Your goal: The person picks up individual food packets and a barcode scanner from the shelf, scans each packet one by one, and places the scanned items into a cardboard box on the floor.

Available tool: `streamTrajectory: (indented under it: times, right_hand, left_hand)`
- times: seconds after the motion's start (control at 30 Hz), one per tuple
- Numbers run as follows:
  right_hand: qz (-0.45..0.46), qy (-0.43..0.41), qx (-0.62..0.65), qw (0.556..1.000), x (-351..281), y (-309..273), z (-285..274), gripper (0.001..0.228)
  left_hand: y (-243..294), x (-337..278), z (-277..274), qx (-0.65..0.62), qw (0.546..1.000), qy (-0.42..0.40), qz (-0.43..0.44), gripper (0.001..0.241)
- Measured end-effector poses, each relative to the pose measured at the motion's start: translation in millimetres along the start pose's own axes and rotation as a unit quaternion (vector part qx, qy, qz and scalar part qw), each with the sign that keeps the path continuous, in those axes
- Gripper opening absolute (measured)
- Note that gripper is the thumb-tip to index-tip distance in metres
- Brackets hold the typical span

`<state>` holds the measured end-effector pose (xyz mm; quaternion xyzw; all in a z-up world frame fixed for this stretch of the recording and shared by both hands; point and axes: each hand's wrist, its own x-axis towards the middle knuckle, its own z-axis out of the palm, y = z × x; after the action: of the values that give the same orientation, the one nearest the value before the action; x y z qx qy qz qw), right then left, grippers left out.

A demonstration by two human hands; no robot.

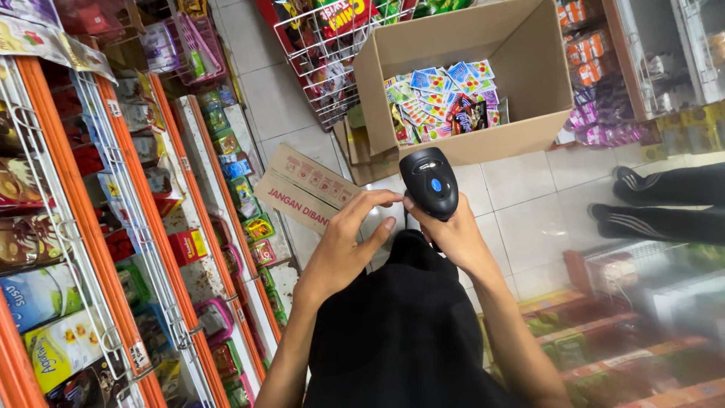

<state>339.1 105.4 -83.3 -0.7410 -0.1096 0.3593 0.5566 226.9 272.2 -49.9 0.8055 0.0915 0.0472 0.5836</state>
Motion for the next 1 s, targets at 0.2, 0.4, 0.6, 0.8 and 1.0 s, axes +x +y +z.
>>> streamTrajectory:
  times: [0.2,0.4,0.6,0.8,1.0]
  right_hand:
    - [-0.008,-0.012,0.012,1.0,-0.5,-3.4,-4.1,0.018]
    - [-0.001,-0.012,0.007,1.0,1.6,-2.1,-8.0,0.018]
    - [0.005,-0.017,0.003,1.0,2.8,3.9,-7.1,0.025]
    - [-0.017,-0.004,0.018,1.0,7.3,13.3,-7.8,0.017]
    - [0.008,0.011,0.014,1.0,2.9,22.8,-36.0,0.011]
  left_hand:
    - [-2.4,0.9,10.5,-0.01,1.0,0.012,-0.004,0.032]
    - [-3.5,1.6,12.5,-0.015,1.0,0.01,-0.015,0.033]
    - [-2.5,3.8,7.4,-0.005,1.0,0.008,-0.008,0.032]
    - [-14.4,14.2,15.9,-0.018,1.0,-0.002,-0.021,0.033]
    - [-41.1,44.4,55.3,-0.031,0.995,-0.06,-0.073,0.031]
